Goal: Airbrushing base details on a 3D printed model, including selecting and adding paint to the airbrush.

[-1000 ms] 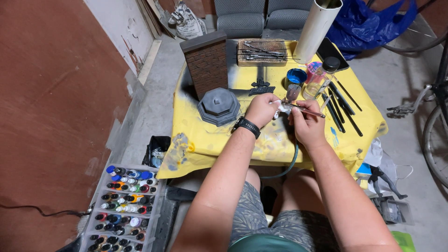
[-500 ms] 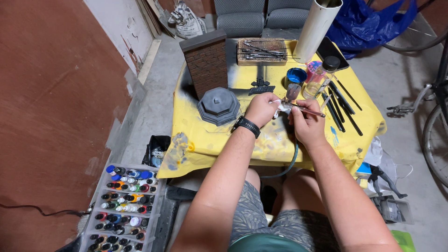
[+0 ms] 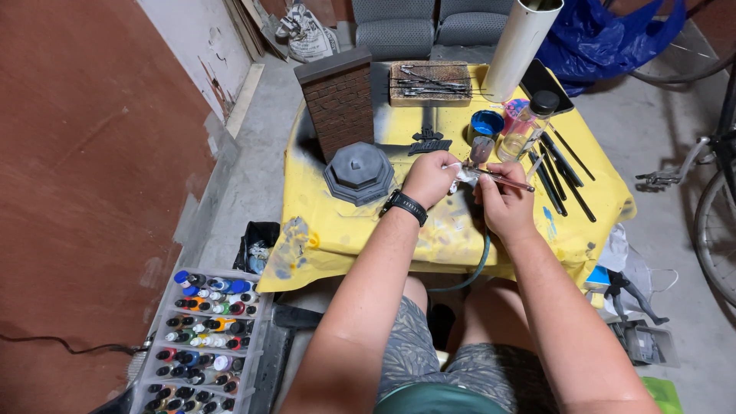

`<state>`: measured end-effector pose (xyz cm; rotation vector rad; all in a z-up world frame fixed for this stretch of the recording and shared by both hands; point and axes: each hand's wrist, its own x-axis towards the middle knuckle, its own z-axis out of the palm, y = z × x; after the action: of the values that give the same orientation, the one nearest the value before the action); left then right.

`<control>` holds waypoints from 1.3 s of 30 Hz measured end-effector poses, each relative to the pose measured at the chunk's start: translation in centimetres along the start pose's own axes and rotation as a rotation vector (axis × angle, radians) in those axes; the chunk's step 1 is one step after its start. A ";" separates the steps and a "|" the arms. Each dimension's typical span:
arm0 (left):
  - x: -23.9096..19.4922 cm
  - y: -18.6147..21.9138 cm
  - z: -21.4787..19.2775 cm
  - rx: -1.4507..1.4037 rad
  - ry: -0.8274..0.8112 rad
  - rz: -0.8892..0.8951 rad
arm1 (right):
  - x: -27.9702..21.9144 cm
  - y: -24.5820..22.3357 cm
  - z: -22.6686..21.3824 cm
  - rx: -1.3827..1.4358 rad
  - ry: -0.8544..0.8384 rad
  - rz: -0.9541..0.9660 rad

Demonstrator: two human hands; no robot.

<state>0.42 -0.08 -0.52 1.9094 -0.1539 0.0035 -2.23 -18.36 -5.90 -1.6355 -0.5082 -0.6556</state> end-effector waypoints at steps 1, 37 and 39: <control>0.0 0.0 0.0 0.000 0.000 0.000 | 0.0 0.0 0.0 0.000 0.000 0.000; -8.6 1.0 4.4 0.015 0.008 0.169 | -2.3 -7.2 -1.0 -0.313 -0.006 -0.275; -8.3 -0.2 5.0 0.051 0.022 0.165 | -2.8 -7.4 -1.1 -0.292 -0.013 -0.272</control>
<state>-8.12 -3.87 -3.02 1.9420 -0.2983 0.1406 -9.28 -18.19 -2.22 -1.8616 -0.6760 -0.9567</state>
